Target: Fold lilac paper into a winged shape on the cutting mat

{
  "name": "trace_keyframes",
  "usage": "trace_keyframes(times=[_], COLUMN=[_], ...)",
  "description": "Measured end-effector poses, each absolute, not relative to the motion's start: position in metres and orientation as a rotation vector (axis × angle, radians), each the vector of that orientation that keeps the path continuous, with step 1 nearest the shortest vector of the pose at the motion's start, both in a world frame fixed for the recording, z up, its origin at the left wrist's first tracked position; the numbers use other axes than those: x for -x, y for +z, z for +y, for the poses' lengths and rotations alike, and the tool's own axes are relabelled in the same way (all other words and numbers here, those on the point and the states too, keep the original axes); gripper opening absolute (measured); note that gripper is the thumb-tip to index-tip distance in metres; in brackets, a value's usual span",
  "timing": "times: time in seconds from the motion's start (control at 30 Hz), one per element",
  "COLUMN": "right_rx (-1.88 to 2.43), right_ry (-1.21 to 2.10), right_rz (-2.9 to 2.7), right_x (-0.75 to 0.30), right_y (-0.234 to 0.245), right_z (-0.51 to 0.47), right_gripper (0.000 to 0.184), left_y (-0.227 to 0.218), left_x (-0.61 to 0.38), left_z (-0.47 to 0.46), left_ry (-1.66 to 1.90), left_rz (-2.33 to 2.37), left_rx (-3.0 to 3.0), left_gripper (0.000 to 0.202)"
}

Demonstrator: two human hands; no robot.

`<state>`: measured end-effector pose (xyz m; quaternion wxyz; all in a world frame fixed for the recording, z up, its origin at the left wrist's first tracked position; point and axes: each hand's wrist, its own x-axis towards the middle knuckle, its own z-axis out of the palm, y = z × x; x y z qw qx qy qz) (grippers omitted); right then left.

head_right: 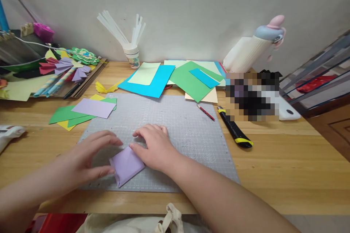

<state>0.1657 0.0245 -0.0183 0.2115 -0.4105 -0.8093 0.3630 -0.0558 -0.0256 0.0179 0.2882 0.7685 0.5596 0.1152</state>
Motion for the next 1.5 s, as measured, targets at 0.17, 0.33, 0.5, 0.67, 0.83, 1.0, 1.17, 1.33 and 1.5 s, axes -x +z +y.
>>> trace_keyframes(times=[0.17,0.33,0.5,0.67,0.83,1.0,1.17,1.33,1.5], right_rx=[1.151,1.102,1.073,1.073,1.07,1.074,1.045,0.998,0.927], right_ry=[1.043,1.221,1.49,1.48,1.414,1.395,1.422,1.409,1.265], right_rz=[-2.215,-2.085,-1.681,-1.229,-1.036,-1.012,-1.052,-1.116,-1.243], right_x=[-0.161,-0.157,-0.169,-0.18,-0.182,-0.18,-0.179,-0.182,-0.188], right_y=[-0.017,-0.018,-0.019,-0.021,-0.025,-0.024,-0.021,-0.024,-0.024], right_z=[0.021,0.018,0.033,0.052,0.056,0.053,0.05,0.05,0.052], right_gripper=[0.01,0.014,0.015,0.026,0.026,0.021,0.02,0.021,0.022], left_y=[0.002,-0.008,0.004,0.027,0.024,0.01,0.0,-0.004,-0.008], left_x=[0.057,0.054,0.048,0.02,-0.005,-0.004,0.006,0.014,0.02], left_z=[-0.051,-0.054,-0.039,-0.005,0.01,0.009,0.013,0.018,0.024], left_ry=[0.236,0.362,0.638,0.701,0.742,0.853,0.921,0.946,0.952], left_rz=[1.62,1.664,1.706,1.518,1.439,1.468,1.493,1.449,1.382], left_rx=[-2.004,-1.994,-1.636,-1.551,-1.629,-1.712,-1.668,-1.607,-1.573], left_gripper=[0.029,0.029,0.037,0.044,0.043,0.031,0.025,0.026,0.028])
